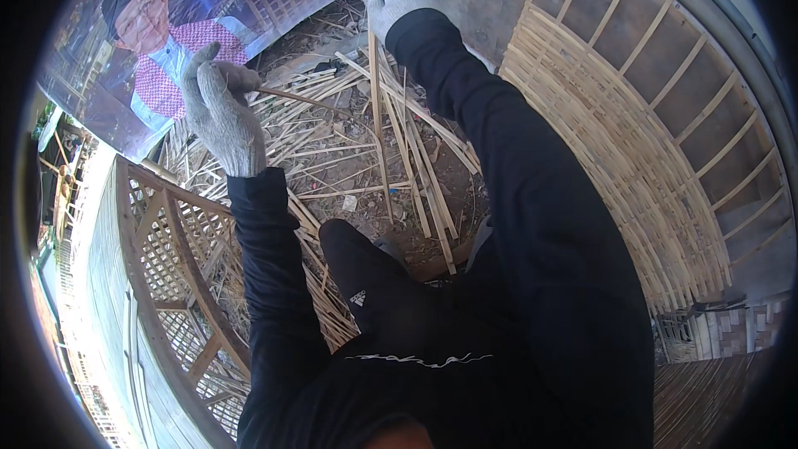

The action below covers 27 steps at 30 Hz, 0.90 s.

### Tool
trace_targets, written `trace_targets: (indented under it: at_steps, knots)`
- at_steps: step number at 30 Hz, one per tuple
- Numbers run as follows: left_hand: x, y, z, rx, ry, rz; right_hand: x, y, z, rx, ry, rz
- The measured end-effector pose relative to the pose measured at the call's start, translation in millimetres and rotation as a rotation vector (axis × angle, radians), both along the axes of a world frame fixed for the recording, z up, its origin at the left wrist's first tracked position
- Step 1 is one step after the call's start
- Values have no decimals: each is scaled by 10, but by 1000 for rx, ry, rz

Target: The recorder uses a machete to shave and split bamboo poles into thin strips for crafting.

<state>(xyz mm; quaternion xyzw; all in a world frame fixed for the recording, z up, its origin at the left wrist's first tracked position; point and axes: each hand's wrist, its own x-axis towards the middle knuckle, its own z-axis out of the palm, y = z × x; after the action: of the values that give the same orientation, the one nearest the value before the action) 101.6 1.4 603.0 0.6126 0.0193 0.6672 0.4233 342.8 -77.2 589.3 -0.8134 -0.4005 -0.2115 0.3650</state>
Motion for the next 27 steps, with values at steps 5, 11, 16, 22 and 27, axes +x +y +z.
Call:
trace_targets:
  at_steps: [5,11,16,22,27]
  knots:
    - [216,16,175,57,166,-7,-340,14,43,-28,14,56]
    - [454,75,189,21,421,-84,-730,-34,131,-9,75,224]
    - [483,106,-77,12,437,-54,-851,-140,-109,-196,395,305]
    - [424,48,-202,-27,486,-118,-1099,-436,-1645,-479,262,368]
    - [409,-47,-364,-23,667,-116,-1134,-622,-2730,-648,404,256]
